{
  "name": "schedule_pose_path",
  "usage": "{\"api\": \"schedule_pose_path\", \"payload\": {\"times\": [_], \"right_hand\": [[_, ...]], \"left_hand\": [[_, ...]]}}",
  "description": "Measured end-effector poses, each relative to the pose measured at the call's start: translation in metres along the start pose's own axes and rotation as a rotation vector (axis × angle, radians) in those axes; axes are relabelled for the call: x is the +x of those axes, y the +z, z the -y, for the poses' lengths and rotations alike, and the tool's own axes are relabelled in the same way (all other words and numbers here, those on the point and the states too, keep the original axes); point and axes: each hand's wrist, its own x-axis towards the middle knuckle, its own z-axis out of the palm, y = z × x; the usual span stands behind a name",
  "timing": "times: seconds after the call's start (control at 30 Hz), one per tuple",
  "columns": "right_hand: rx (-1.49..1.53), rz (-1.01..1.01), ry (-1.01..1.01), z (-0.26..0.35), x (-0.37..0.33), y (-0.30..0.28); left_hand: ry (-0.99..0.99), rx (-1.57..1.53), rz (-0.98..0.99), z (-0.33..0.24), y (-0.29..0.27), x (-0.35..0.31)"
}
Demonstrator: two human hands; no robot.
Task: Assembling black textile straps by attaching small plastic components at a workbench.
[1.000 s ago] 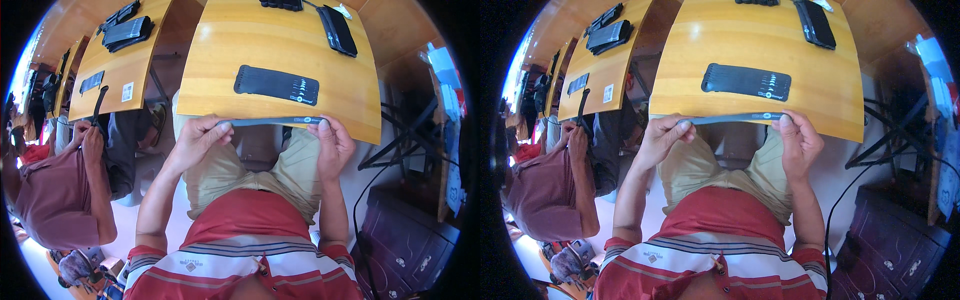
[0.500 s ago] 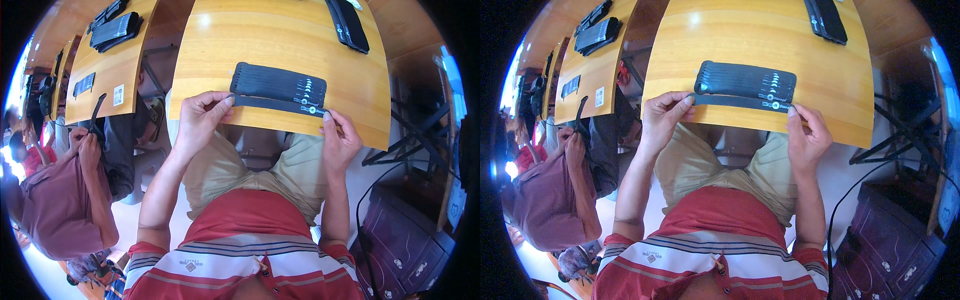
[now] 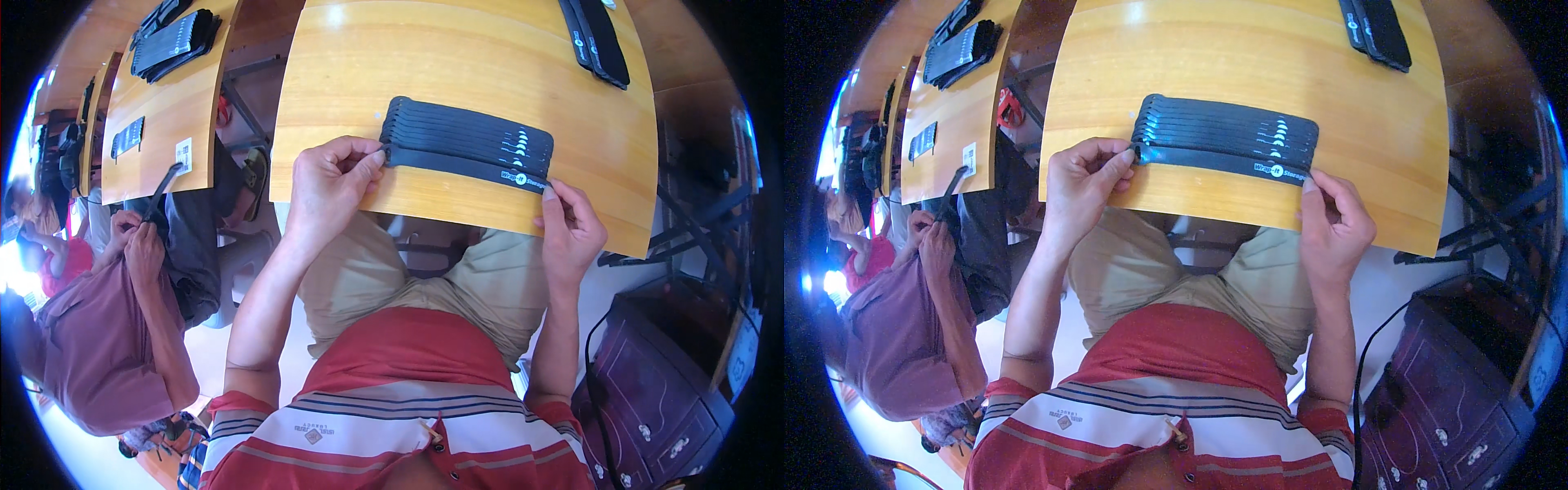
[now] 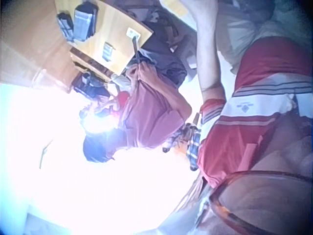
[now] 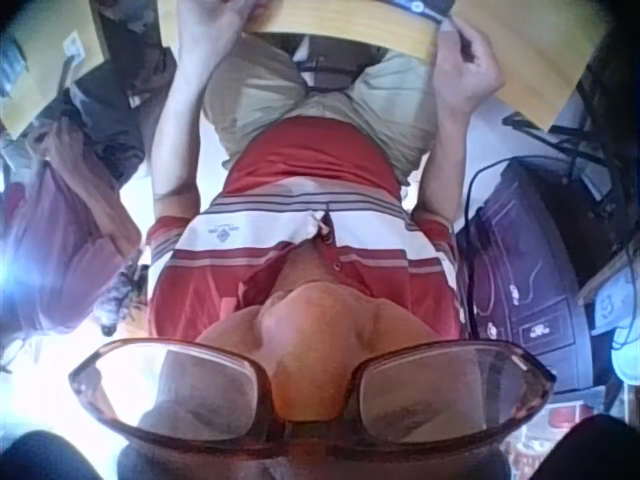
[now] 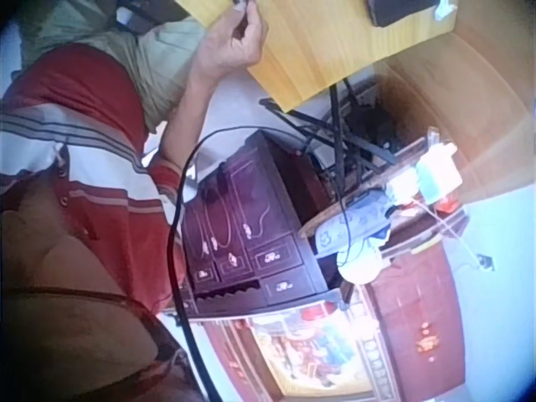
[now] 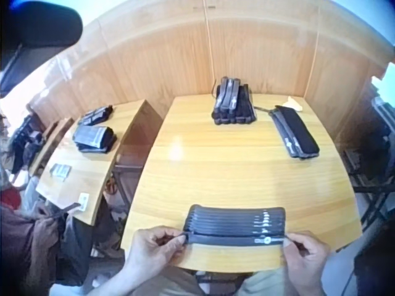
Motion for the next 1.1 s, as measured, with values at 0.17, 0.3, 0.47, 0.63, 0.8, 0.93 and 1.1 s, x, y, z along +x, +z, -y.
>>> {"api": "schedule_pose_path", "payload": {"times": [0.17, 0.3, 0.47, 0.63, 0.8, 0.93, 1.1], "right_hand": [[-0.033, -0.004, -0.033, -0.001, 0.001, 0.001], [-0.046, -0.003, -0.041, -0.001, 0.000, 0.001], [-0.126, 0.007, -0.087, -0.005, 0.000, 0.000], [-0.087, -0.002, -0.079, -0.007, 0.000, 0.001], [-0.081, -0.002, -0.094, -0.008, 0.000, 0.002], [-0.098, -0.011, -0.151, -0.009, 0.001, 0.000], [-0.101, -0.030, -0.169, -0.010, 0.001, 0.003]], "left_hand": [[-0.011, 0.020, 0.007, -0.001, -0.001, 0.002], [-0.044, 0.051, 0.015, -0.001, -0.001, 0.004], [-0.040, 0.066, 0.017, 0.001, -0.003, 0.005], [-0.052, 0.045, 0.029, -0.001, -0.004, 0.006], [-0.058, 0.017, 0.034, 0.000, -0.005, 0.007], [-0.065, 0.004, 0.025, -0.004, -0.002, 0.006], [-0.079, 0.006, 0.020, -0.002, -0.005, 0.007]]}}
